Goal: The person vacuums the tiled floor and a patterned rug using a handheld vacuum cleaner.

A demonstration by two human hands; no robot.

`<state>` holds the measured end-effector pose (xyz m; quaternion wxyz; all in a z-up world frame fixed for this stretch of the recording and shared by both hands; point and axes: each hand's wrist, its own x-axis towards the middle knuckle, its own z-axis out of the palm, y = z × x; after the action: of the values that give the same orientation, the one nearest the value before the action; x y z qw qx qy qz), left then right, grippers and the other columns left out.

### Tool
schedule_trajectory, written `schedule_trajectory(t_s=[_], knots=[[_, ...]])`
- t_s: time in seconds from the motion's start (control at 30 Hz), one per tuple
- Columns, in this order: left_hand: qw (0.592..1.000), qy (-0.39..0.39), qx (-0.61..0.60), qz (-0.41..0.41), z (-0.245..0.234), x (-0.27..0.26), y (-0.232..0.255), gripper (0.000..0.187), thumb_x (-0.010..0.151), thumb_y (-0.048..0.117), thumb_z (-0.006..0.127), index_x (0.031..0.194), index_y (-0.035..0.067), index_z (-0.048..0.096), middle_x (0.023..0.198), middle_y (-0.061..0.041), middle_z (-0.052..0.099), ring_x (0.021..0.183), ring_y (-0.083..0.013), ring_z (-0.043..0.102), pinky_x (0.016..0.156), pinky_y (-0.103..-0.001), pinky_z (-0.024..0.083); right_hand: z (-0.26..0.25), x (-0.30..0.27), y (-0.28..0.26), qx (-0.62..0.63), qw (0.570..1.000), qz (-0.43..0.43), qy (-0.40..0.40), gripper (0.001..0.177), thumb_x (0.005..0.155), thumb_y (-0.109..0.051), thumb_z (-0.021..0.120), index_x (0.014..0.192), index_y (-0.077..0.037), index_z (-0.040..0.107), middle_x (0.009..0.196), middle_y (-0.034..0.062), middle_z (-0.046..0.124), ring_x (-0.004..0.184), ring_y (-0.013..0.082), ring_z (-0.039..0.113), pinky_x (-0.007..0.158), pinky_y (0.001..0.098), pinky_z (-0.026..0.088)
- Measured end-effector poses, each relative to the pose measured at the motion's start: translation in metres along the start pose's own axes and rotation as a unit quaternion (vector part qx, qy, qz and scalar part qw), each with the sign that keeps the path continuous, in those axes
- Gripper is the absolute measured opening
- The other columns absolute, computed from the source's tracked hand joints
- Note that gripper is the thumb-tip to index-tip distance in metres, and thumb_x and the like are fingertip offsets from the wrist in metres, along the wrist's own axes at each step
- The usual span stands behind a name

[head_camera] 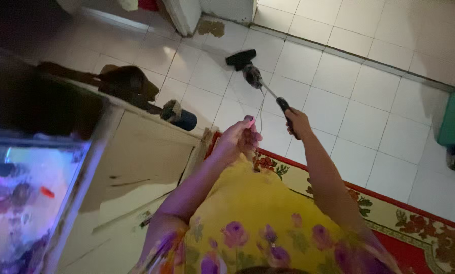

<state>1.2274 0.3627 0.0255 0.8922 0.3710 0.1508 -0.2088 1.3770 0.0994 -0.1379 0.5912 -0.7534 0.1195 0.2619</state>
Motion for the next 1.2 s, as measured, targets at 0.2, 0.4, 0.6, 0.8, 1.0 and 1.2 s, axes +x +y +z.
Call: schedule_trajectory(t_s=[0.2, 0.4, 0.6, 0.8, 1.0, 1.2], knots=[[0.999, 0.004, 0.033, 0.024, 0.013, 0.082, 0.061, 0.031, 0.101, 0.038, 0.055, 0.089, 0.011, 0.06, 0.082, -0.012, 0.071, 0.068, -0.0201, 0.067, 0.065, -0.038, 0.057, -0.038, 0.073, -0.047, -0.004, 1.0, 0.015, -0.027, 0.052, 0.098, -0.035, 0.063, 0.141, -0.007, 0.061, 0.07, 0.0067, 0.059, 0.049, 0.0153, 0.052, 0.043, 0.0318, 0.045], [0.999, -0.041, -0.016, 0.021, 0.032, 0.14, 0.127, 0.036, 0.101, 0.047, 0.052, 0.092, 0.013, 0.061, 0.084, -0.01, 0.071, 0.07, -0.0197, 0.067, 0.067, -0.034, 0.055, -0.059, 0.154, -0.096, -0.038, 0.998, 0.031, -0.031, 0.049, 0.097, -0.033, 0.063, 0.138, -0.008, 0.063, 0.069, 0.0055, 0.059, 0.048, 0.0133, 0.052, 0.042, 0.0303, 0.044], [0.999, -0.009, -0.004, 0.032, 0.032, 0.183, 0.153, 0.033, 0.101, 0.043, 0.053, 0.092, 0.012, 0.062, 0.085, -0.01, 0.071, 0.072, -0.0209, 0.067, 0.069, -0.037, 0.056, -0.075, 0.225, -0.137, -0.034, 0.997, 0.013, -0.068, 0.046, 0.099, -0.034, 0.063, 0.137, -0.009, 0.063, 0.07, 0.0043, 0.059, 0.049, 0.0119, 0.051, 0.042, 0.0286, 0.043], [0.995, 0.046, -0.035, 0.075, 0.025, 0.225, 0.167, 0.028, 0.104, 0.038, 0.054, 0.092, 0.013, 0.061, 0.086, -0.011, 0.071, 0.074, -0.0213, 0.067, 0.072, -0.036, 0.056, -0.102, 0.303, -0.194, -0.093, 0.991, 0.005, -0.097, 0.048, 0.098, -0.036, 0.063, 0.137, -0.009, 0.065, 0.068, 0.0043, 0.057, 0.048, 0.013, 0.048, 0.042, 0.0298, 0.041], [0.981, 0.096, -0.102, 0.131, 0.054, 0.292, 0.168, 0.03, 0.1, 0.038, 0.054, 0.091, 0.011, 0.063, 0.084, -0.011, 0.072, 0.072, -0.0213, 0.068, 0.069, -0.036, 0.056, -0.151, 0.375, -0.267, -0.177, 0.974, -0.002, -0.144, 0.048, 0.098, -0.035, 0.061, 0.138, -0.009, 0.064, 0.068, 0.0043, 0.057, 0.05, 0.0127, 0.049, 0.043, 0.0296, 0.041], [0.969, 0.108, -0.146, 0.167, 0.102, 0.373, 0.162, 0.029, 0.1, 0.038, 0.057, 0.092, 0.011, 0.063, 0.086, -0.012, 0.073, 0.072, -0.0205, 0.067, 0.068, -0.037, 0.055, -0.183, 0.474, -0.312, -0.178, 0.964, -0.01, -0.198, 0.048, 0.098, -0.032, 0.065, 0.138, -0.005, 0.063, 0.068, 0.0049, 0.057, 0.05, 0.0127, 0.049, 0.042, 0.0297, 0.038]])
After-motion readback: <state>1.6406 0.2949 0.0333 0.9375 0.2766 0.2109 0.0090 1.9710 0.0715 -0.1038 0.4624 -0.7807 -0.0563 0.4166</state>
